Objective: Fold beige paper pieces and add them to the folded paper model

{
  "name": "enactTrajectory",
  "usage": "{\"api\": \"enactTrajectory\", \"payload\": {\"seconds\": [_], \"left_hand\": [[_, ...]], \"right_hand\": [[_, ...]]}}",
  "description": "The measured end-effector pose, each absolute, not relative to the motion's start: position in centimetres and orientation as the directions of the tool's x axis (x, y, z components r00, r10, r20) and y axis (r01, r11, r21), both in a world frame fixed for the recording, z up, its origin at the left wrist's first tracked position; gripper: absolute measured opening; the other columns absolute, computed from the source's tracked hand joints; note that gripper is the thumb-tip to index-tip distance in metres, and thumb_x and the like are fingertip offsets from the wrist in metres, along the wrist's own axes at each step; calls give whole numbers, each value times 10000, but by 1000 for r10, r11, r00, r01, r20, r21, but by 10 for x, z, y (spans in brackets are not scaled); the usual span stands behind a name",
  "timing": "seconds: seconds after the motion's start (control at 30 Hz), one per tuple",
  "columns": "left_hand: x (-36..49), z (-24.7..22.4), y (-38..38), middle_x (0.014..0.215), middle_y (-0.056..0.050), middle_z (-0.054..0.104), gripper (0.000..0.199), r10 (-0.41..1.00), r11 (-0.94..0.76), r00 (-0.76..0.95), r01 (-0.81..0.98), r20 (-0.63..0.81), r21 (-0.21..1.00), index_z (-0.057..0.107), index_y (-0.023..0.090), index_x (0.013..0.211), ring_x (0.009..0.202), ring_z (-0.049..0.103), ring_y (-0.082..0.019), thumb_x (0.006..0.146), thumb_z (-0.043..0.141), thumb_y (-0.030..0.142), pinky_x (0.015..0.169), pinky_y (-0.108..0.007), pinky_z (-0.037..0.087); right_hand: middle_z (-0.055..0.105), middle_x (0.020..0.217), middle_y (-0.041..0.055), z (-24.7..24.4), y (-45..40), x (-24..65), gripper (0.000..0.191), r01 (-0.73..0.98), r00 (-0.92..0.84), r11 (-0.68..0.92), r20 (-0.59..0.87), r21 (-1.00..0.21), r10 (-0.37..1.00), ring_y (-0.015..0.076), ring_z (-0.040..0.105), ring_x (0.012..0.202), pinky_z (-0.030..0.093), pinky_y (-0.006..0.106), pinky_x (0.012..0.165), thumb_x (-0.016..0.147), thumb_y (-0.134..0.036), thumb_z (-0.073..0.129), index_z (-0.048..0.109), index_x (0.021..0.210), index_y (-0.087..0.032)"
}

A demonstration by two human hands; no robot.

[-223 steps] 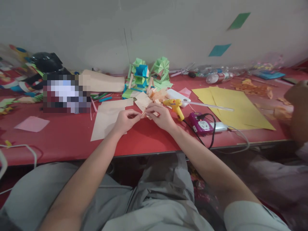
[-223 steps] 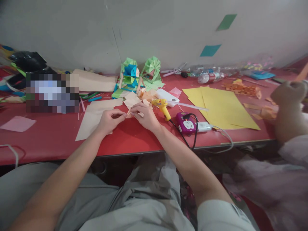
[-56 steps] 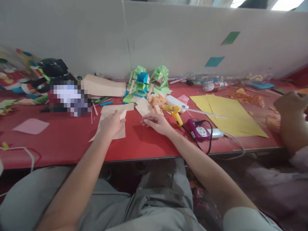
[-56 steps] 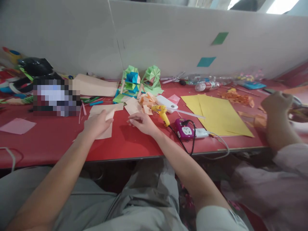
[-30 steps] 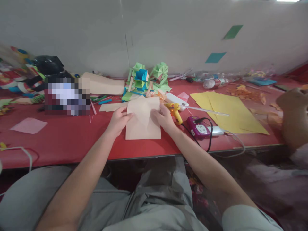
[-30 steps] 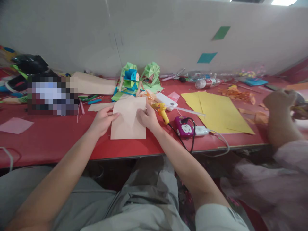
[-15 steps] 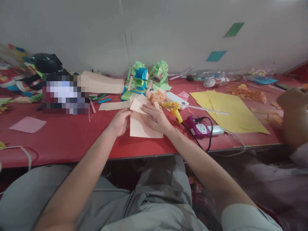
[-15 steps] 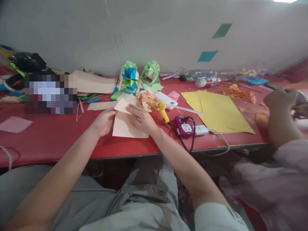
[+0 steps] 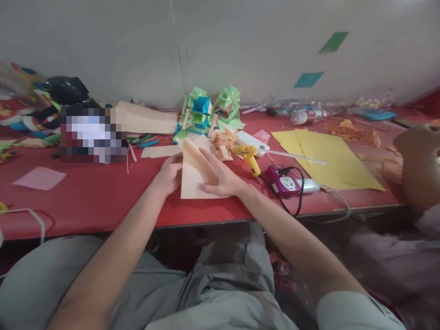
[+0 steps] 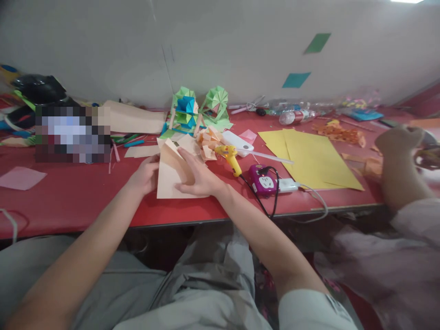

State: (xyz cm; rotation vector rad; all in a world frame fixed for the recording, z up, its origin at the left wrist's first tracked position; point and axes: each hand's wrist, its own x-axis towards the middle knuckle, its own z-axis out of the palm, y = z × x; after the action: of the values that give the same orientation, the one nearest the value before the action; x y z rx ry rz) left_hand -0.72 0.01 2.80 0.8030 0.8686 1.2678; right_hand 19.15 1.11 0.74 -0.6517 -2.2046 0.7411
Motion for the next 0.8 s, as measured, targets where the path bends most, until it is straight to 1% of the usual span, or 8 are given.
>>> {"api": "enactTrajectory", "payload": {"seconds": [0.2,0.3,0.43,0.53,0.6,0.67,0.73,0.8], "left_hand": [[-5,32,-6,809,-43,743,371,988,136,121,-400,-95,906,694,164,911,721,707,-239,577,845,224,652,-319,544],[-6,28,-3,763,-44,733,407,996,91,29,-394,-86,915,694,153,868,656,684,-213,507,871,224,600,-295,522],[-5,21,6,843,-73,739,381,993,-6,-110,-388,-39,922,686,144,875,800,699,-225,543,860,213,641,-271,514],[-4,19,9,975,-86,739,430,986,-31,-160,-431,-42,902,680,155,969,911,696,-228,571,844,171,708,-277,532],[-4,18,10,985,-84,737,468,980,-46,-192,-441,-44,896,672,159,1007,934,697,-233,570,839,148,748,-296,546],[-4,18,9,1003,-87,737,528,982,-80,-188,-447,-7,891,659,167,1061,973,694,-249,565,833,125,801,-329,555],[-3,19,8,1022,-91,736,585,984,-103,-175,-456,25,884,643,174,1108,1011,687,-265,557,829,107,841,-355,558],[-2,20,7,1025,-92,735,614,985,-101,-169,-459,25,883,633,176,1132,1024,684,-274,554,825,103,853,-372,562]], "right_hand": [[319,1599,123,14,9,193,1010,210,-605,588,369,-781,706,338,327,1462,251,506,1211,761,-599,725,237,1570,-242],[329,1594,116,12,9,191,957,188,-602,581,374,-792,705,335,330,1459,286,496,1197,778,-603,705,279,1557,-245],[303,1601,119,8,11,189,908,146,-547,542,389,-828,742,338,362,1435,373,498,1136,816,-636,636,259,1557,-272],[411,1530,114,8,12,187,888,82,-506,523,416,-849,755,330,442,1366,419,478,1090,803,-686,609,301,1526,-273],[572,1350,107,9,13,186,728,110,-422,528,441,-842,792,304,549,1229,468,434,1015,810,-666,616,478,1392,-250],[669,1008,82,9,16,185,465,201,-281,494,433,-846,856,243,628,929,511,367,830,856,-614,588,641,1071,-205],[577,696,28,7,19,185,407,279,-155,443,416,-852,896,164,539,656,452,306,638,888,-559,551,595,735,-184],[492,593,-4,6,22,186,416,300,-119,424,407,-855,906,124,452,570,376,277,560,868,-500,581,507,607,-185]]}}
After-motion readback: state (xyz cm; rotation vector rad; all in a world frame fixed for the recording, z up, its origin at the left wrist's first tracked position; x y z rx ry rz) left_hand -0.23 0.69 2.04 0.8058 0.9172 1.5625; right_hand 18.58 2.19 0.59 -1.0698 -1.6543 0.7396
